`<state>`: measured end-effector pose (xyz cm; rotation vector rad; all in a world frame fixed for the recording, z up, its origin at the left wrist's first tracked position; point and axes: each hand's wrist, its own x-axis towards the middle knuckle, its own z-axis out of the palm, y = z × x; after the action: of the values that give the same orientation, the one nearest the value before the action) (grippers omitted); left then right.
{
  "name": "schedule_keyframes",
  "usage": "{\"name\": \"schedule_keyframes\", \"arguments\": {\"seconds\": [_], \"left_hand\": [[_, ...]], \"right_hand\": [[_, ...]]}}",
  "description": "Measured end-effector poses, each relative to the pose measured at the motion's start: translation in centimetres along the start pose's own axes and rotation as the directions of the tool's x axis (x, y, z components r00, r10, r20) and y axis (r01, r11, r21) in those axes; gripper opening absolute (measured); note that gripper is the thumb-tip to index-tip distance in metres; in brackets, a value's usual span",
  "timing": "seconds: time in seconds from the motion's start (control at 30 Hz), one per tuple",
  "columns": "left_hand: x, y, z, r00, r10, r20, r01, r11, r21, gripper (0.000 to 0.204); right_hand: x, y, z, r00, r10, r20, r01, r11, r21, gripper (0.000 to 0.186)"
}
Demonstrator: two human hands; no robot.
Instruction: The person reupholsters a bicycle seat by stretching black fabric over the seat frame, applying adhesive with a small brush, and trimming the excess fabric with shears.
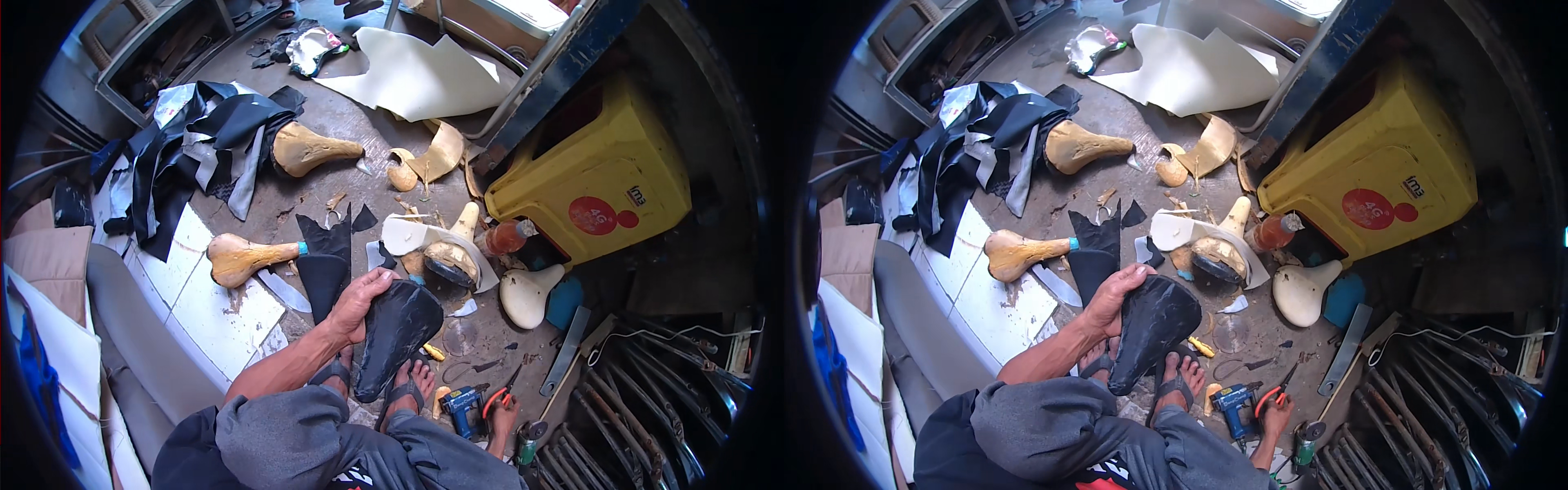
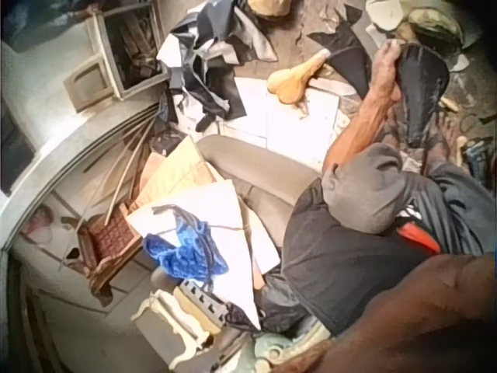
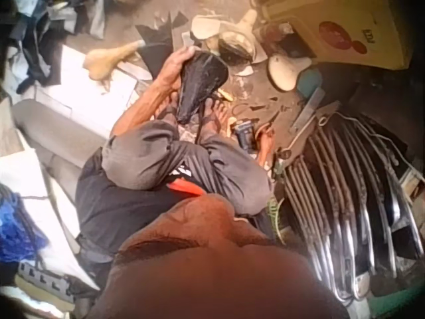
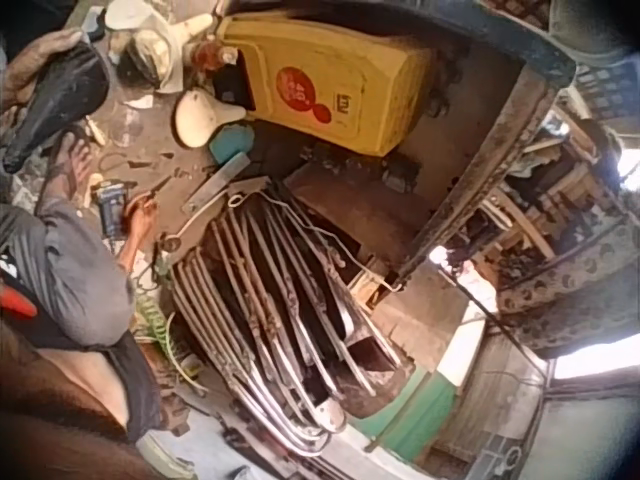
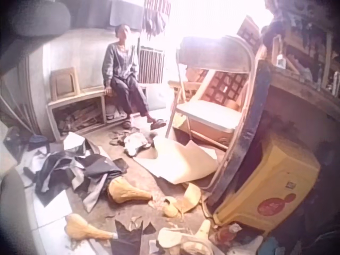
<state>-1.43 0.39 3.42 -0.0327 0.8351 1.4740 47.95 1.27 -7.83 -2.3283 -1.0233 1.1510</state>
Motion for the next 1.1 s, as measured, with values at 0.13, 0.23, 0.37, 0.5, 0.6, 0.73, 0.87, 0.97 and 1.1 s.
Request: {"name": "schedule_keyframes", "arguments": {"seconds": [0.13,0.23,0.37,0.5,0.6,0.73,0.87,0.97,1.1], "left_hand": [[0.1,0.0,0.3,0.997,-0.026,0.068,0.030,0.998,-0.056,0.025],[-0.5,0.2,-0.7,0.999,-0.015,0.043,0.017,0.999,-0.049,0.026],[0.2,-0.5,0.1,0.999,-0.043,0.033,0.043,0.999,-0.004,0.027],[-0.1,0.2,-0.4,0.998,-0.027,0.057,0.020,0.992,0.126,0.029],[-0.6,1.1,-0.1,0.997,-0.013,0.070,-0.007,0.961,0.277,0.032],[-1.1,1.6,-0.4,0.996,0.007,0.094,-0.043,0.921,0.387,0.033],[-1.7,2.7,-0.1,0.994,-0.049,0.094,0.003,0.899,0.437,0.031],[-1.7,3.3,-0.4,0.989,-0.078,0.123,-0.002,0.835,0.550,0.031],[-1.7,3.5,-1.4,0.977,-0.096,0.189,-0.042,0.786,0.616,0.035]], "right_hand": [[-0.1,-0.1,-1.7,0.984,-0.174,-0.039,0.172,0.983,-0.067,0.068],[-7.3,-10.1,2.7,0.975,-0.158,0.158,0.087,0.920,0.382,0.063],[-11.6,-17.5,5.1,0.862,-0.354,0.362,0.186,0.887,0.423,0.052],[-14.7,-22.8,5.8,0.272,-0.374,0.887,0.227,0.920,0.318,0.059],[-16.1,-25.5,6.1,0.106,-0.254,0.961,0.229,0.947,0.225,0.061],[-17.1,-27.3,6.7,0.044,-0.118,0.992,0.224,0.969,0.105,0.056],[-17.0,-27.1,6.6,0.031,-0.060,0.998,0.203,0.978,0.053,0.053],[-16.0,-25.7,6.9,0.043,0.022,0.999,0.116,0.993,-0.027,0.055],[-16.6,-25.5,6.8,0.010,0.052,0.999,-0.032,0.998,-0.052,0.052]]}}
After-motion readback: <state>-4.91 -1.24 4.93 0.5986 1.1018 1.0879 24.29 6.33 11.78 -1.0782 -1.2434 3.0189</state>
